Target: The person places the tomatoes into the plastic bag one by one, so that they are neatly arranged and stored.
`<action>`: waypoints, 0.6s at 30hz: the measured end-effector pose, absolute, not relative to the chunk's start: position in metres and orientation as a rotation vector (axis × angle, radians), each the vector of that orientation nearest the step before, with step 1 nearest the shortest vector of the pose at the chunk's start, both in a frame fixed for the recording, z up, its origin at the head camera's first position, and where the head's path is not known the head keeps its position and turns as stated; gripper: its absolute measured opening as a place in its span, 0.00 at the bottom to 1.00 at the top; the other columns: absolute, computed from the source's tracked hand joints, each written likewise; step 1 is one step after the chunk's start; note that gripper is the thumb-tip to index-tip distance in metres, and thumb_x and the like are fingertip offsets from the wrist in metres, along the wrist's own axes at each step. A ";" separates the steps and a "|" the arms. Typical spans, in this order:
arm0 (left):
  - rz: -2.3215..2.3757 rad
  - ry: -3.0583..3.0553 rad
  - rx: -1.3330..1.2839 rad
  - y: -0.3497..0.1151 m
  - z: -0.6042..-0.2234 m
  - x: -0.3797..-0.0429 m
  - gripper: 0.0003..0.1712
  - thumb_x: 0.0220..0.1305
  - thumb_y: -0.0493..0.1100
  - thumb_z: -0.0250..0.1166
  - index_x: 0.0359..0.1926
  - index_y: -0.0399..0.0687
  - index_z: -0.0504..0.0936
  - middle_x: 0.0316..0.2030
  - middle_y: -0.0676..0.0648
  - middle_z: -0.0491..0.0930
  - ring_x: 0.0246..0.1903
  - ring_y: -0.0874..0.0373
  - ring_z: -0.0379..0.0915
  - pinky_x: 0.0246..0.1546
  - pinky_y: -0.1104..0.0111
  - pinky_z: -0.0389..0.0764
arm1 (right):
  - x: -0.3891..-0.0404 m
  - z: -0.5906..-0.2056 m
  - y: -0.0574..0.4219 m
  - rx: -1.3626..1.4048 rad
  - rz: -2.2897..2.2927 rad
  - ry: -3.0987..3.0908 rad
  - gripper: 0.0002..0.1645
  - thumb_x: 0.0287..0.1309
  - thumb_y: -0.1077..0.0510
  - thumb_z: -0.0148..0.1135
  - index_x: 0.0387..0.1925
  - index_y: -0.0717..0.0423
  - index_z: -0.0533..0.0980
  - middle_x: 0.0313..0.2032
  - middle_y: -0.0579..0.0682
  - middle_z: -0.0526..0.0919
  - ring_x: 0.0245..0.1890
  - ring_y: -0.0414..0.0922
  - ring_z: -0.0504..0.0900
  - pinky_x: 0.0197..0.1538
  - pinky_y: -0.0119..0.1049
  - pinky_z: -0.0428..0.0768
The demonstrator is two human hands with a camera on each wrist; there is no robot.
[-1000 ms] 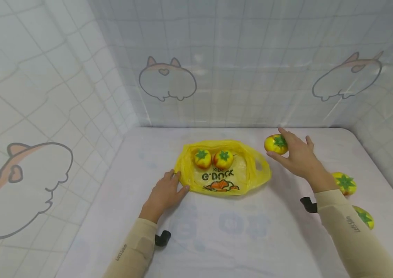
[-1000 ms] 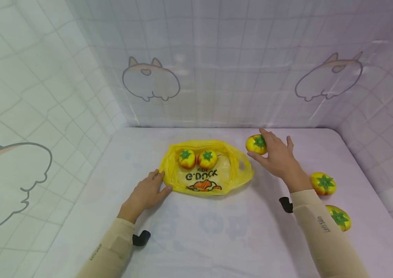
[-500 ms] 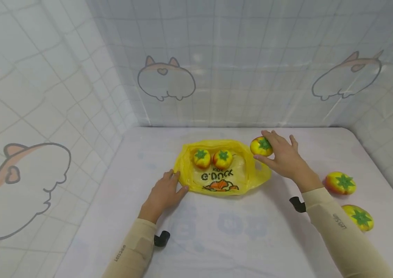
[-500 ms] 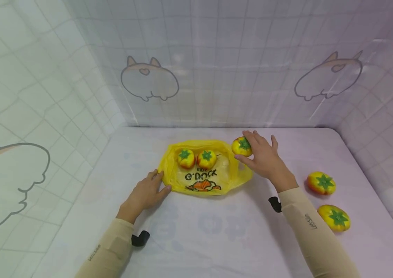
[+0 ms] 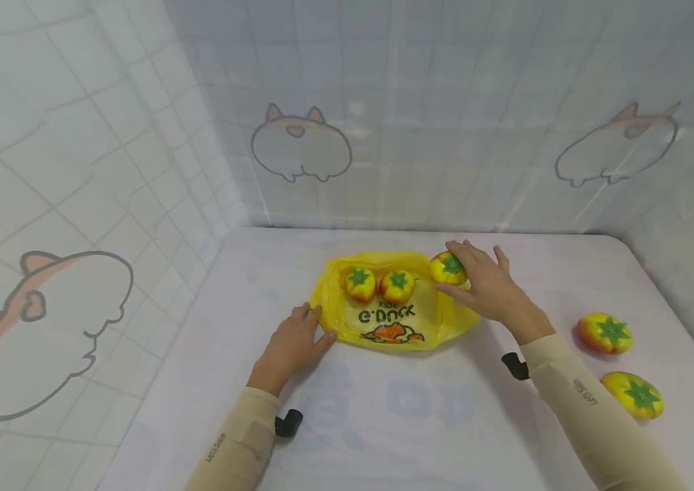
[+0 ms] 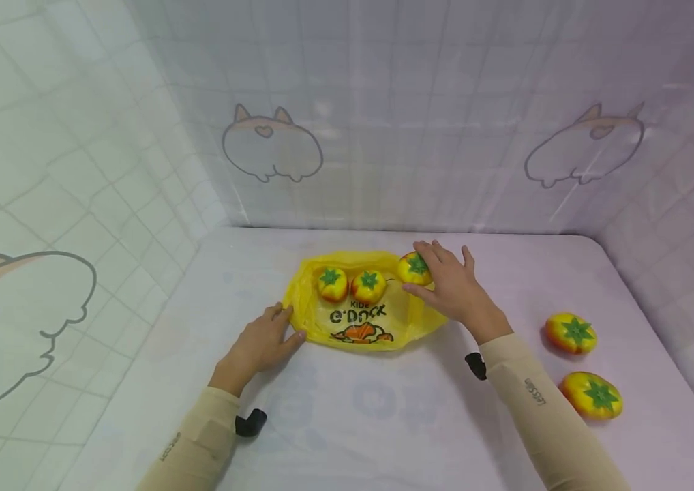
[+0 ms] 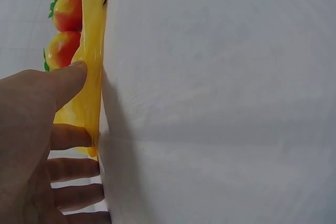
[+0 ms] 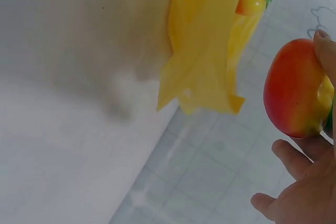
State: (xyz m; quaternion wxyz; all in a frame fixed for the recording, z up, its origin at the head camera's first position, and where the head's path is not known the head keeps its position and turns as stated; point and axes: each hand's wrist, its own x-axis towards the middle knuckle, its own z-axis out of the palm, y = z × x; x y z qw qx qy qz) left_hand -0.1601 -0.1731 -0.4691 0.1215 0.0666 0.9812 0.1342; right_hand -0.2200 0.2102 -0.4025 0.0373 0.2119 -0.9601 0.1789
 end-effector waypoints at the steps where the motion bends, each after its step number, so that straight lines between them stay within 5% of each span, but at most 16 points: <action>1: 0.387 2.863 0.191 -0.173 -0.469 -0.160 0.47 0.73 0.66 0.57 0.79 0.41 0.59 0.78 0.33 0.54 0.76 0.34 0.53 0.70 0.38 0.64 | -0.220 -0.404 0.209 0.653 0.547 -2.944 0.53 0.66 0.35 0.65 0.79 0.55 0.55 0.76 0.60 0.62 0.77 0.63 0.57 0.73 0.76 0.39; 18: 0.380 2.877 0.198 -0.175 -0.472 -0.156 0.46 0.74 0.66 0.55 0.79 0.42 0.59 0.79 0.35 0.54 0.77 0.36 0.51 0.73 0.42 0.62 | -0.226 -0.427 0.193 0.770 0.411 -3.004 0.52 0.64 0.37 0.67 0.79 0.54 0.57 0.78 0.57 0.59 0.80 0.62 0.45 0.72 0.77 0.38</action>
